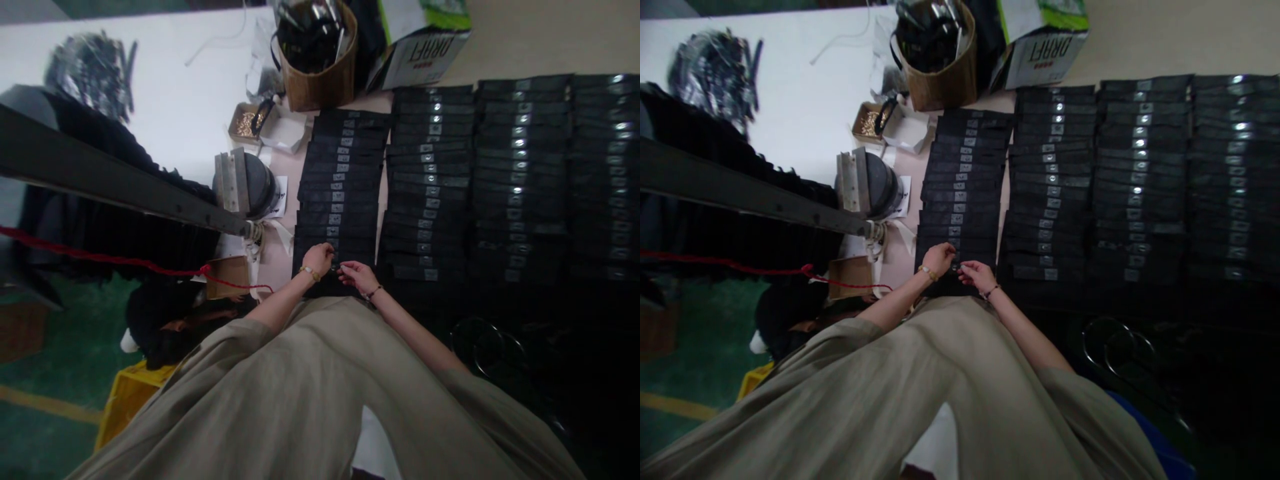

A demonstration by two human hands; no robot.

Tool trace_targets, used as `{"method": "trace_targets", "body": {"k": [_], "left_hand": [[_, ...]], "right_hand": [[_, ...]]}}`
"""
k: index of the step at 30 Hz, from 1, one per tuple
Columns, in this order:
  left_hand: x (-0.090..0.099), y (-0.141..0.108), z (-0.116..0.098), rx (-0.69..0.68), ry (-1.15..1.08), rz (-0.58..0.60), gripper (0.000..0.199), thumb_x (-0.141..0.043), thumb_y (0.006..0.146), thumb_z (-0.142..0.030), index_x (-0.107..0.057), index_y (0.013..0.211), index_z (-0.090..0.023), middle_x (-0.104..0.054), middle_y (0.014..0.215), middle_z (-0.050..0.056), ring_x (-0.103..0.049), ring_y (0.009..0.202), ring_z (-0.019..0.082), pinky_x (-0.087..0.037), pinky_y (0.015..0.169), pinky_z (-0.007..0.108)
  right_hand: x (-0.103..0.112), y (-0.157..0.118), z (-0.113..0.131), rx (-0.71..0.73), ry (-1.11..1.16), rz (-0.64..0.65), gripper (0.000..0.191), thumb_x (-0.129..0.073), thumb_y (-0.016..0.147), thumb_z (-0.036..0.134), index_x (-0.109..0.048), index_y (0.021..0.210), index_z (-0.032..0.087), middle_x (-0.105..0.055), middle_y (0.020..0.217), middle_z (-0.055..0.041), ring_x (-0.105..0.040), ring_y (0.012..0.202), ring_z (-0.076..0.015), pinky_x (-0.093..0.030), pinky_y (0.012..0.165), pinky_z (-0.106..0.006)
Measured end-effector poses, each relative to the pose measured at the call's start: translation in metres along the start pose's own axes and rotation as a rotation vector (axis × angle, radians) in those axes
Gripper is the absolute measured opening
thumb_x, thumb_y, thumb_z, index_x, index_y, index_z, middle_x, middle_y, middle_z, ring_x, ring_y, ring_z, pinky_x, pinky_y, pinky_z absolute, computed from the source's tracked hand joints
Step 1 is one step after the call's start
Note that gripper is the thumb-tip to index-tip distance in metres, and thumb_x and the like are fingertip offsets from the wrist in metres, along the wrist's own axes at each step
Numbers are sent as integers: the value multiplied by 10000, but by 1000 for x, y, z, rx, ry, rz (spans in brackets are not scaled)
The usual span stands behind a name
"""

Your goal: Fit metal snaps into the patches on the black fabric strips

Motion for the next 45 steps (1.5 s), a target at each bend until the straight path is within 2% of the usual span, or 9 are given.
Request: {"method": "trace_targets", "body": {"k": [10,15,19,22,26,29,33,36,45], "left_hand": [[1,15,-10,8,95,106,136,-619,832,-146,-722,905,-198,-734,971,109,-688,925,257,-526,791,337],[9,13,-20,-36,166,98,190,-606,857,-145,-721,993,-209,-716,990,115,-671,950,263,-510,821,358],[13,-16,-21,-250,121,-10,226,-547,958,-333,-732,1058,-252,-708,1079,77,-634,1019,226,-490,892,348],[5,-38,-21,-395,49,8,259,-571,958,-393,-721,1138,-285,-724,1083,41,-634,994,187,-487,905,320],[5,-37,-16,-311,-10,-35,214,-601,948,-341,-738,1092,-263,-737,1065,35,-632,1001,179,-486,920,302],[9,-19,-14,-280,-77,-65,222,-633,926,-299,-726,1119,-241,-735,1068,35,-623,1025,184,-484,921,303],[15,8,0,-145,-75,-170,216,-639,923,-320,-744,1105,-269,-727,1073,41,-595,1050,209,-454,937,346],[11,20,9,-74,-19,-234,238,-666,903,-354,-750,1123,-316,-707,1113,41,-558,1082,232,-430,922,369],[-2,26,22,-71,-34,-243,285,-683,893,-347,-731,1174,-332,-672,1101,37,-553,1047,206,-416,930,348]], "right_hand": [[1,5,-3,6,0,2,123,-755,813,143,-635,837,160,-743,713,-21,-681,539,-98,-553,464,-166],[2,5,-4,-1,-45,-20,110,-755,815,165,-647,835,157,-727,695,-17,-663,525,-97,-546,464,-177],[0,0,-2,-14,9,-24,147,-780,800,223,-649,831,162,-721,732,-19,-663,585,-97,-533,498,-178],[-4,-5,1,-26,57,9,233,-837,731,284,-648,779,158,-641,634,19,-570,529,-67,-436,435,-147],[-14,-3,9,-66,129,48,256,-869,667,256,-655,760,151,-541,574,56,-416,456,-30,-299,371,-131],[-21,10,20,-64,148,34,201,-833,703,219,-652,764,156,-558,593,45,-407,449,-31,-281,361,-136],[-22,34,40,19,155,-40,99,-752,762,151,-666,810,167,-605,615,37,-495,485,-50,-354,391,-144],[-17,42,48,68,149,-81,151,-704,745,62,-680,850,168,-660,655,26,-577,527,-63,-411,430,-148],[-5,38,40,161,239,-27,216,-711,749,29,-686,900,181,-754,822,-22,-719,744,-114,-592,681,-214]]}}
Point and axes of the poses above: each hand's wrist, its own y-axis towards the middle knuckle, its own x-axis out of the back of the hand, z = x × y, the point moved 6 cm from there along y, towards the middle knuckle
